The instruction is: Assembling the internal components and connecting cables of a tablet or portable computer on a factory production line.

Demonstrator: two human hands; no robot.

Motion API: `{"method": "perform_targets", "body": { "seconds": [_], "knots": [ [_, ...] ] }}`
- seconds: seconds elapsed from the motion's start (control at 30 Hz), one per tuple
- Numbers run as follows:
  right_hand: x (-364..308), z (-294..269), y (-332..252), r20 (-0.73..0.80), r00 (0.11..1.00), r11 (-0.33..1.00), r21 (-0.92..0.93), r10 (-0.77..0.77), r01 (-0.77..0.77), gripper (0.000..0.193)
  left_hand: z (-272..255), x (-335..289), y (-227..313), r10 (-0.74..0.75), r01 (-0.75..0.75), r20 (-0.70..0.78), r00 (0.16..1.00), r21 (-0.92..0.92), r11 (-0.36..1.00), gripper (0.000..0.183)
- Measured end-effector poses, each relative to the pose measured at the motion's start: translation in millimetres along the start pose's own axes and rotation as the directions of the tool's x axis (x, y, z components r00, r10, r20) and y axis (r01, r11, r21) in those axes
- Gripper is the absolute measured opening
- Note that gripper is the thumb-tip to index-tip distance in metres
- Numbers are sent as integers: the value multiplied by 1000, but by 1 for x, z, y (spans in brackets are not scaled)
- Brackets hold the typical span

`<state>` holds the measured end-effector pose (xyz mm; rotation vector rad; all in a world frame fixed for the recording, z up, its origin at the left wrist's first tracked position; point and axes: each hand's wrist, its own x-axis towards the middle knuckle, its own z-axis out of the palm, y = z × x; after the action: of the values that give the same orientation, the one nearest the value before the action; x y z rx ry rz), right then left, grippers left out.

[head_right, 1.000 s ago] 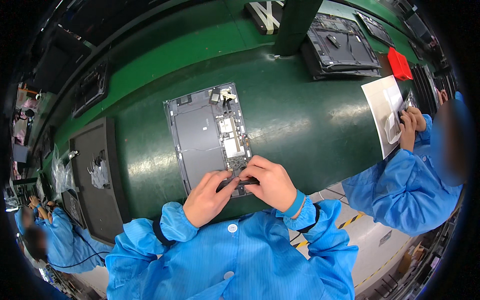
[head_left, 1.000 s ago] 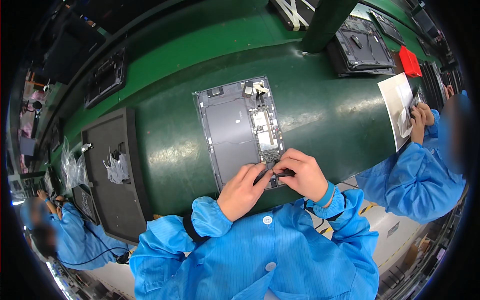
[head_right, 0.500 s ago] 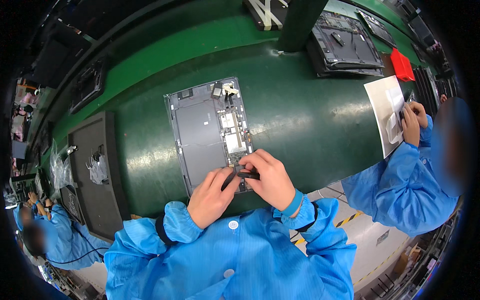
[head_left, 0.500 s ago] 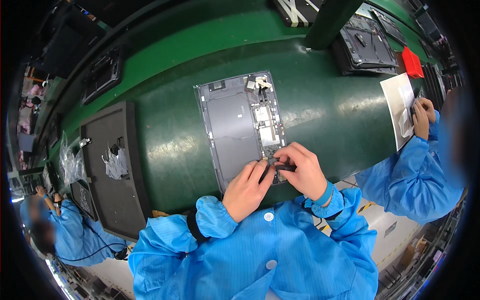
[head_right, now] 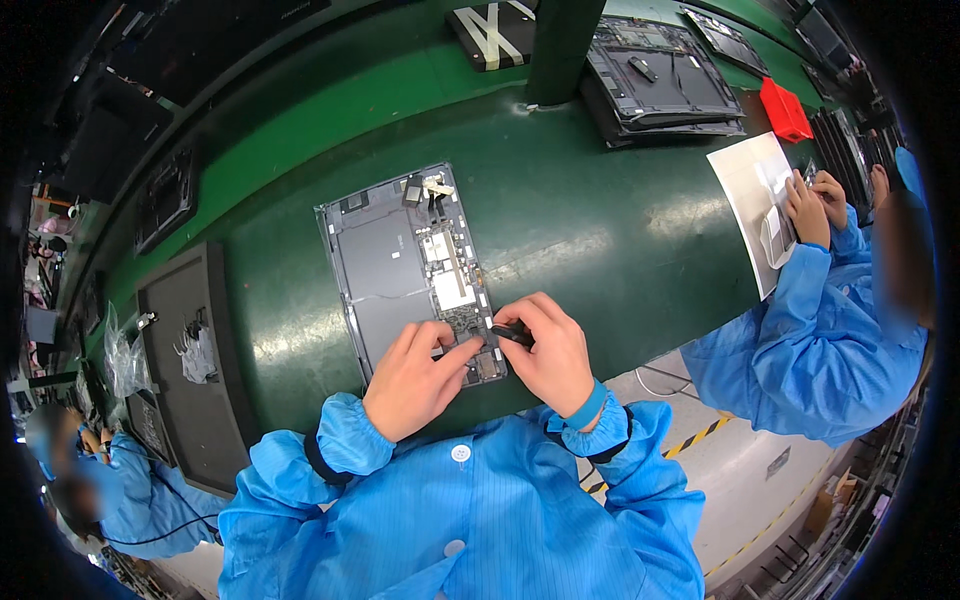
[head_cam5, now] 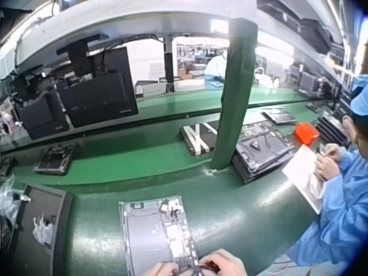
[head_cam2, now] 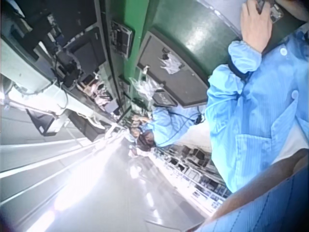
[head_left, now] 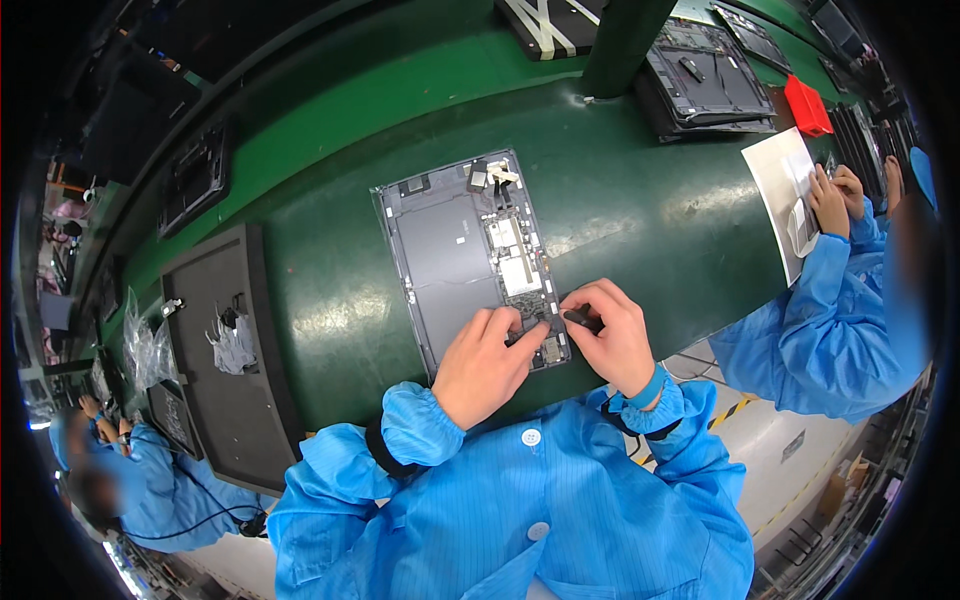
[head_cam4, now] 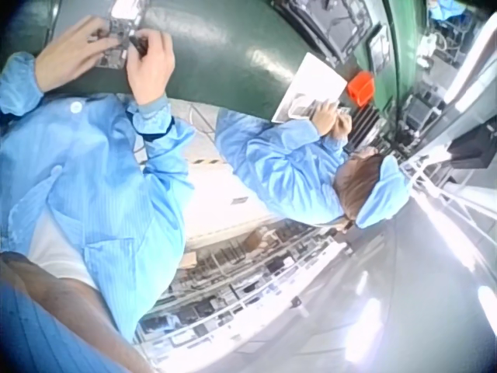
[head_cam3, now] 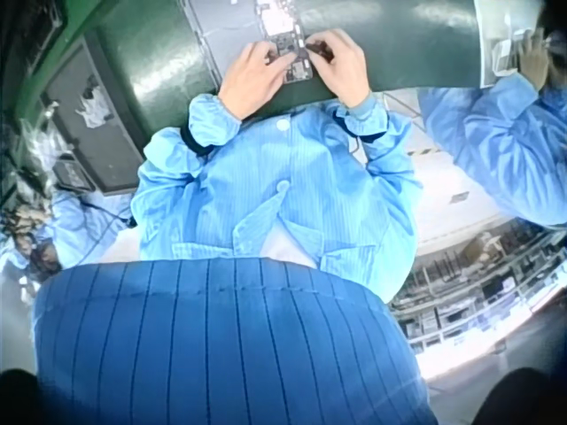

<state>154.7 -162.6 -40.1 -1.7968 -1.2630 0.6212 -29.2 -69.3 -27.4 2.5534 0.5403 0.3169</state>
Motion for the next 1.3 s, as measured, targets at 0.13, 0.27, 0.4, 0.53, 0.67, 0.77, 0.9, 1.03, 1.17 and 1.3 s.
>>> {"method": "perform_targets", "body": {
  "seconds": [0.13,0.27,0.4,0.53,0.67,0.77,0.9,1.03,1.17,1.3],
  "knots": [
    [0,1,2,-15,1000,1000,7,-17,17,21,2,-2,0,-2,2,-25,1000,-19,1000,39],
    [0,1,2,-7,1000,1000,-1,-22,22,20,7,-8,1,-7,6,-74,997,-13,1000,37],
    [1,0,1,6,1000,1000,0,-2,2,20,12,-13,4,-16,16,-117,993,-2,1000,39],
    [2,-1,-2,39,999,1000,-10,-16,17,22,18,-20,9,-8,24,-137,991,112,993,44],
    [2,-9,-8,96,995,1000,27,-2,0,23,19,-22,5,4,13,-119,993,144,990,45],
    [5,-18,-4,140,986,996,40,-87,82,23,15,-20,-1,-31,25,-156,987,-44,999,45],
    [6,-23,-2,195,933,932,-145,-302,332,22,16,-25,-4,-109,61,-215,970,-217,974,45],
    [9,-20,-4,206,893,877,-198,-399,438,21,14,-25,-3,-96,51,-201,975,-217,975,44],
    [10,-17,-9,242,845,810,-250,-477,530,21,16,-26,-5,-90,54,-193,977,-186,981,42],
    [9,-13,-12,240,851,815,-258,-466,519,21,16,-26,-4,-87,50,-193,977,-188,981,41]
  ]
}}
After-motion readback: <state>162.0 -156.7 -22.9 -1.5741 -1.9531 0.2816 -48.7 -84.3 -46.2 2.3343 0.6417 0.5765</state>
